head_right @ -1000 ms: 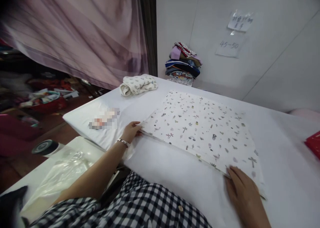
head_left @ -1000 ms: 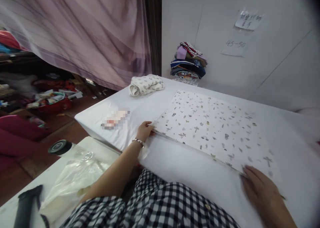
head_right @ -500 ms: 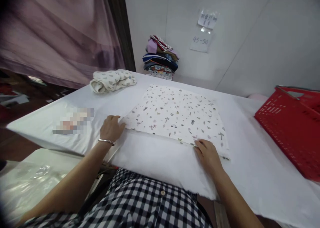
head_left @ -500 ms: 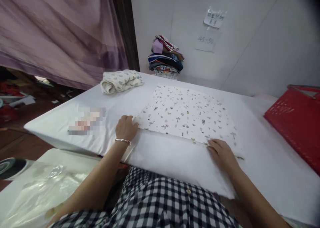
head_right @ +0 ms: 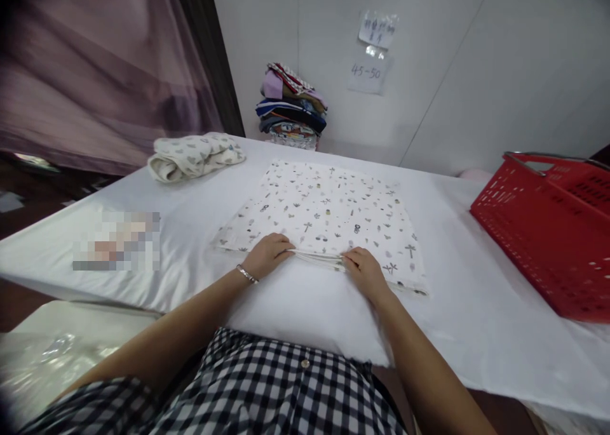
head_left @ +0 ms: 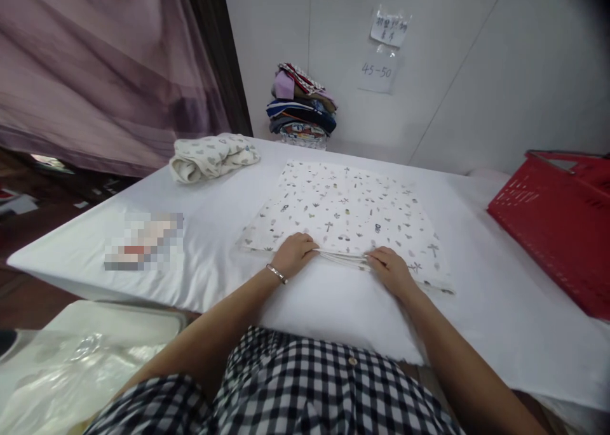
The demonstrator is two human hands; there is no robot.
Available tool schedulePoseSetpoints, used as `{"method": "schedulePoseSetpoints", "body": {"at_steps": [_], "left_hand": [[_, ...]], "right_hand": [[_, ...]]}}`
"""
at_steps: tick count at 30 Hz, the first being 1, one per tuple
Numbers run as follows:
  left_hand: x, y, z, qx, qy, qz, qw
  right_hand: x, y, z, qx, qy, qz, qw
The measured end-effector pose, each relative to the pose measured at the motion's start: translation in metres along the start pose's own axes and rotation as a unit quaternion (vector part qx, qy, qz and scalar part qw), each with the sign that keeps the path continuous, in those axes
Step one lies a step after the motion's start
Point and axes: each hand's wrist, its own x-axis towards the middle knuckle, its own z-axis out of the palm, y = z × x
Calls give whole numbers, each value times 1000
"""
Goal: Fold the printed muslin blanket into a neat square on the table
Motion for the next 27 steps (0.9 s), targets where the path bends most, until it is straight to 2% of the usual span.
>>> {"method": "schedulePoseSetpoints", "body": {"at_steps": [7, 14, 18, 20, 22, 24, 27], "left_hand": [[0, -4, 0, -24, 9, -19, 999], [-7, 2, -4, -32, 31, -4, 999], [-7, 7, -7, 17, 65, 12, 998], [-5, 7, -6, 64, 53, 8, 996], [-3, 3, -4, 110, 22, -26, 993], [-2, -3, 0, 139, -23, -69, 988], [-2, -15, 8, 154, -71, -92, 981]], "right_hand": [[-2, -1, 2, 29, 29, 6, 999], [-12, -6, -1, -25, 7, -63, 998], [-9, -18, -3, -31, 0, -54, 998], [-3, -26, -4, -32, -3, -54, 998], [5, -27, -6, -52, -20, -64, 996], [10, -17, -10, -96, -52, -36, 993], [10, 15, -21, -160, -98, 109, 976]]}}
